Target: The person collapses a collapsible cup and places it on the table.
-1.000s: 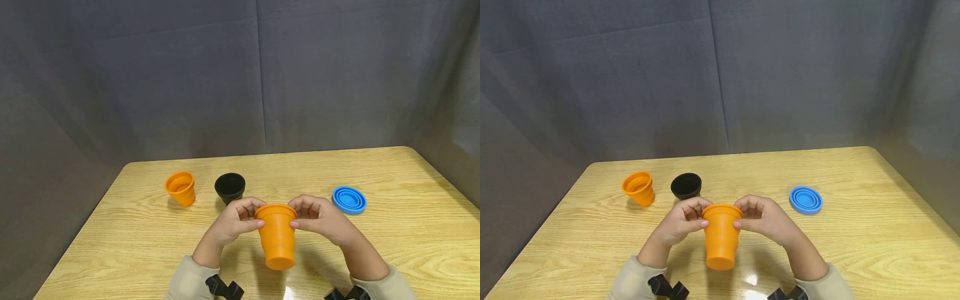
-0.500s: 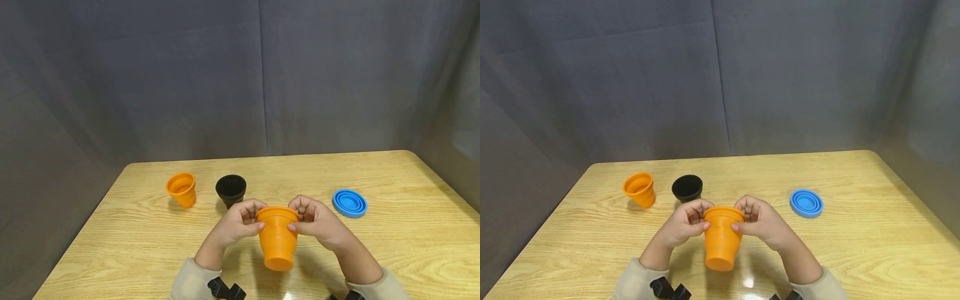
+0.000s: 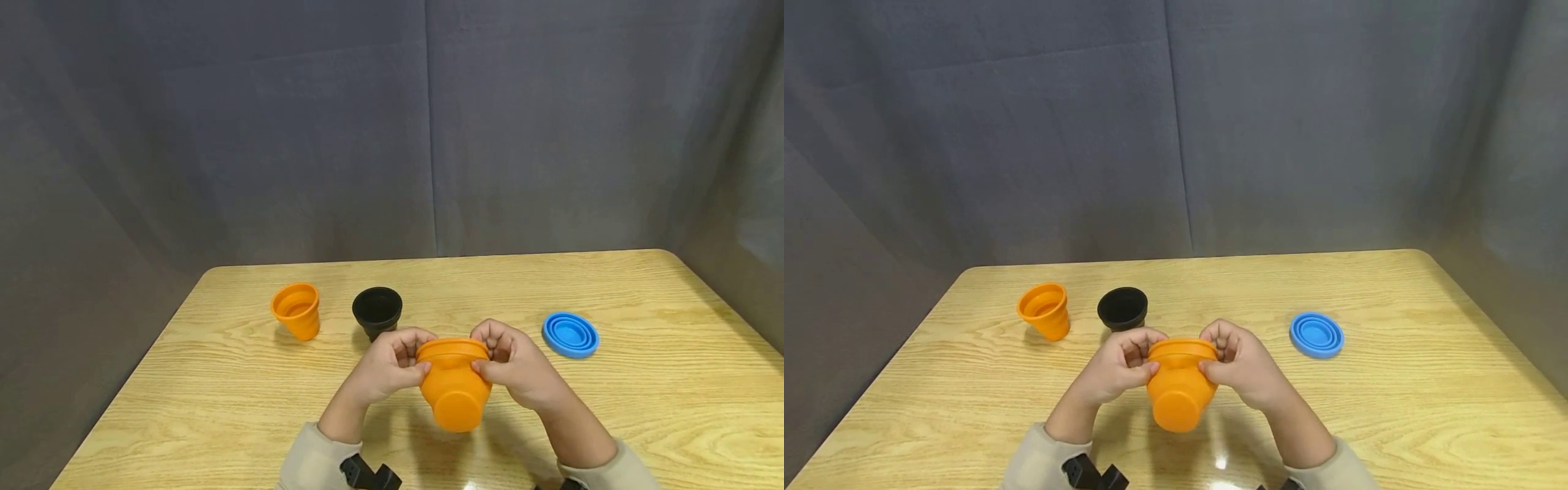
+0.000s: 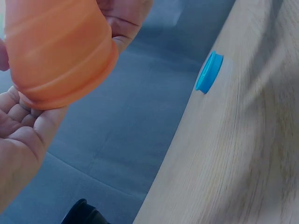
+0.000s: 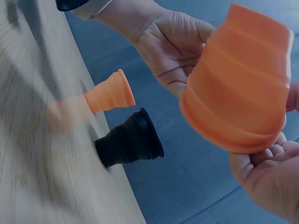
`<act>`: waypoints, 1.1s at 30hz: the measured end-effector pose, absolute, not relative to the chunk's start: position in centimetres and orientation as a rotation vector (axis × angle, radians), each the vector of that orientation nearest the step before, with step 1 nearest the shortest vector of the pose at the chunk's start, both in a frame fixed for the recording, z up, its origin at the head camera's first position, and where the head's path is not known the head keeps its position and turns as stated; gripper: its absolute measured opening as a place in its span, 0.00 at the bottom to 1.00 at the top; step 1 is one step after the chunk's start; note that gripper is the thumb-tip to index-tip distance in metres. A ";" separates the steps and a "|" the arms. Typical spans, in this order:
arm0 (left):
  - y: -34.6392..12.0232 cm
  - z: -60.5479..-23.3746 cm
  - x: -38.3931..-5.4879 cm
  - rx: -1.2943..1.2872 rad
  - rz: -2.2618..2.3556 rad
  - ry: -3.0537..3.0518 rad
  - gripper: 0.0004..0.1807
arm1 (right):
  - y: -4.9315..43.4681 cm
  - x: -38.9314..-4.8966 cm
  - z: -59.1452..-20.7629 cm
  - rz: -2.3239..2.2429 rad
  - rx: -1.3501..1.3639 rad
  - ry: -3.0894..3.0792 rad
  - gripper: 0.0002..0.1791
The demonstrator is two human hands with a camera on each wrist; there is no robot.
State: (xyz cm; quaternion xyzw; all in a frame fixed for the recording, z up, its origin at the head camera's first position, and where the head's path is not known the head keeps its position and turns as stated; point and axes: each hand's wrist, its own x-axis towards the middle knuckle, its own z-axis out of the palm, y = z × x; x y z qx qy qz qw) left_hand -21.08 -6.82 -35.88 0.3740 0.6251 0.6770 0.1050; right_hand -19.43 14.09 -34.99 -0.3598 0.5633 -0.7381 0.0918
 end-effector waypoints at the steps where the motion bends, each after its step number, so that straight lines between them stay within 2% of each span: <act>1: -6.8 -35.9 -21.1 1.092 1.991 1.858 0.15 | 14.1 -19.4 -35.0 -2.197 -1.062 1.675 0.10; 24: -6.6 -36.1 -21.0 0.999 1.933 2.169 0.12 | 13.7 -19.2 -35.1 -2.239 -0.918 1.979 0.10; 29: -6.6 -36.1 -20.9 0.968 2.005 2.189 0.12 | 13.7 -19.4 -35.2 -2.252 -0.993 1.777 0.10; 33: -6.7 -36.2 -21.0 0.946 2.050 2.182 0.13 | 13.9 -19.6 -35.2 -2.211 -1.097 1.523 0.16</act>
